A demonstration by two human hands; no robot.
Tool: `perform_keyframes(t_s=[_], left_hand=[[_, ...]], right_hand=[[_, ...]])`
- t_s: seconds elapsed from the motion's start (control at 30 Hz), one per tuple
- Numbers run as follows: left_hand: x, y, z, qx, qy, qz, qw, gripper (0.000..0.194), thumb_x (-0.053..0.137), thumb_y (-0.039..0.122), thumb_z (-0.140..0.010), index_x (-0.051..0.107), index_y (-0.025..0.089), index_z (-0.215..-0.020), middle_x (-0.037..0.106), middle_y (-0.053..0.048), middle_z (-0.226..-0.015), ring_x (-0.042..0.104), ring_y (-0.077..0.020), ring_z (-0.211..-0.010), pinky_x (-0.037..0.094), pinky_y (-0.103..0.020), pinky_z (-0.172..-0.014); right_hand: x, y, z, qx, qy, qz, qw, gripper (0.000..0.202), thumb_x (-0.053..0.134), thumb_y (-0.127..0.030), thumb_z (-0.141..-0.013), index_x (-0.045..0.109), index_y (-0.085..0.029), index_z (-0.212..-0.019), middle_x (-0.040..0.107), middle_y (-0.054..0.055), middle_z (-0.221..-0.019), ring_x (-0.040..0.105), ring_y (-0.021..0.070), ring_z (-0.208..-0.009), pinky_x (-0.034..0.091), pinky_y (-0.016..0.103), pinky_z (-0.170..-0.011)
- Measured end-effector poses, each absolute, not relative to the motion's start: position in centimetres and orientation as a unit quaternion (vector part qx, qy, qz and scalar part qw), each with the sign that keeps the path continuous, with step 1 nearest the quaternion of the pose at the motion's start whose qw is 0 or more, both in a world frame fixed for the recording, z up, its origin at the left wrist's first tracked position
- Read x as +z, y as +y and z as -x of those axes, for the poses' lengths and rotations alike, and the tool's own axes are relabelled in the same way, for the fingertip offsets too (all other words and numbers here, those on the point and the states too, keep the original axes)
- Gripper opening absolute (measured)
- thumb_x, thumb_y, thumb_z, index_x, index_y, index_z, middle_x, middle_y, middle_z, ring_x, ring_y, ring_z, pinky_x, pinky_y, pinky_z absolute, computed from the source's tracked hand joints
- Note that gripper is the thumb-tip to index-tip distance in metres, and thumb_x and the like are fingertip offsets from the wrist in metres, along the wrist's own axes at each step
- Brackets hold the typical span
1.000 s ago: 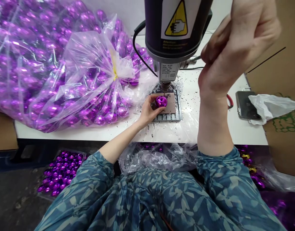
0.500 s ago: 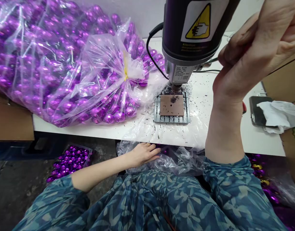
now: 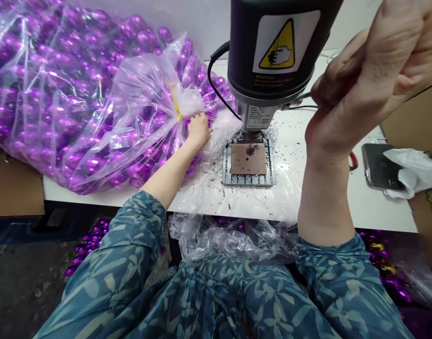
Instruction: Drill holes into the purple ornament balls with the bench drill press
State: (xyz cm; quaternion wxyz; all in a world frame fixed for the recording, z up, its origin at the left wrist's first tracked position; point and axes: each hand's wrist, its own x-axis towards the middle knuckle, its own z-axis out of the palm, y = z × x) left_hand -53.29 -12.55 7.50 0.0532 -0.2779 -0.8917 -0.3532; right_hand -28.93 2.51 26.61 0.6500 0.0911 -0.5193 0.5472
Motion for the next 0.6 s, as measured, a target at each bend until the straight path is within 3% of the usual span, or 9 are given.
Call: perform_keyframes(t_s=[0.1, 0.2, 0.3, 0.47, 0.6], left_hand=[[7.1, -12.1, 53.7, -0.355, -0.895, 0.266, 0.048, 0.042, 0.087, 0.021, -0.069, 0.059, 0.023, -0.100, 0.069, -0.018, -0.118, 0.068, -0.0446, -0.125, 0.050, -0.063, -0.113], [7.4, -12.0, 53.6, -0.410, -0.863, 0.294, 0.032, 0.042, 0.086, 0.015, -0.064, 0.062, 0.026, -0.096, 0.070, -0.012, -0.105, 0.071, -0.0386, -0.111, 0.055, -0.058, -0.107], [8.4, -12.3, 52.5, -0.473, -0.837, 0.276, -0.012, 0.045, 0.081, 0.016, -0.071, 0.062, 0.026, -0.111, 0.070, -0.007, -0.099, 0.073, -0.0291, -0.098, 0.061, -0.049, -0.095], [11.6, -15.0, 47.6, -0.607, -0.731, 0.288, -0.119, 0.035, 0.060, 0.047, -0.100, 0.064, 0.026, -0.127, 0.075, -0.010, -0.110, 0.076, -0.0239, -0.097, 0.065, -0.037, -0.074], [12.9, -17.1, 43.1, -0.627, -0.690, 0.318, -0.170, 0.059, 0.043, 0.072, -0.105, 0.065, 0.023, -0.130, 0.077, -0.013, -0.099, 0.078, -0.0250, -0.088, 0.065, -0.037, -0.065]], right_hand=[[26.4, 2.7, 29.1, 0.543, -0.511, -0.113, 0.657, 0.027, 0.057, -0.022, -0.097, 0.048, -0.021, -0.072, 0.031, -0.008, -0.052, 0.032, -0.0003, -0.042, 0.016, 0.022, -0.048], [26.3, 2.9, 29.3, 0.537, -0.516, -0.124, 0.656, 0.029, 0.063, -0.035, -0.094, 0.048, -0.020, -0.074, 0.033, -0.008, -0.053, 0.033, -0.0008, -0.043, 0.018, 0.021, -0.048], [26.2, 3.0, 29.3, 0.534, -0.526, -0.104, 0.654, 0.036, 0.063, -0.041, -0.093, 0.042, -0.020, -0.073, 0.033, -0.009, -0.053, 0.034, -0.0010, -0.044, 0.020, 0.019, -0.048], [26.2, 2.9, 29.1, 0.533, -0.533, -0.104, 0.649, 0.032, 0.060, -0.039, -0.095, 0.045, -0.020, -0.074, 0.036, -0.009, -0.052, 0.033, -0.0012, -0.045, 0.025, 0.018, -0.051], [26.3, 2.9, 29.4, 0.542, -0.514, -0.109, 0.656, 0.038, 0.066, -0.048, -0.088, 0.046, -0.020, -0.073, 0.034, -0.010, -0.050, 0.030, -0.0009, -0.042, 0.022, 0.020, -0.047]])
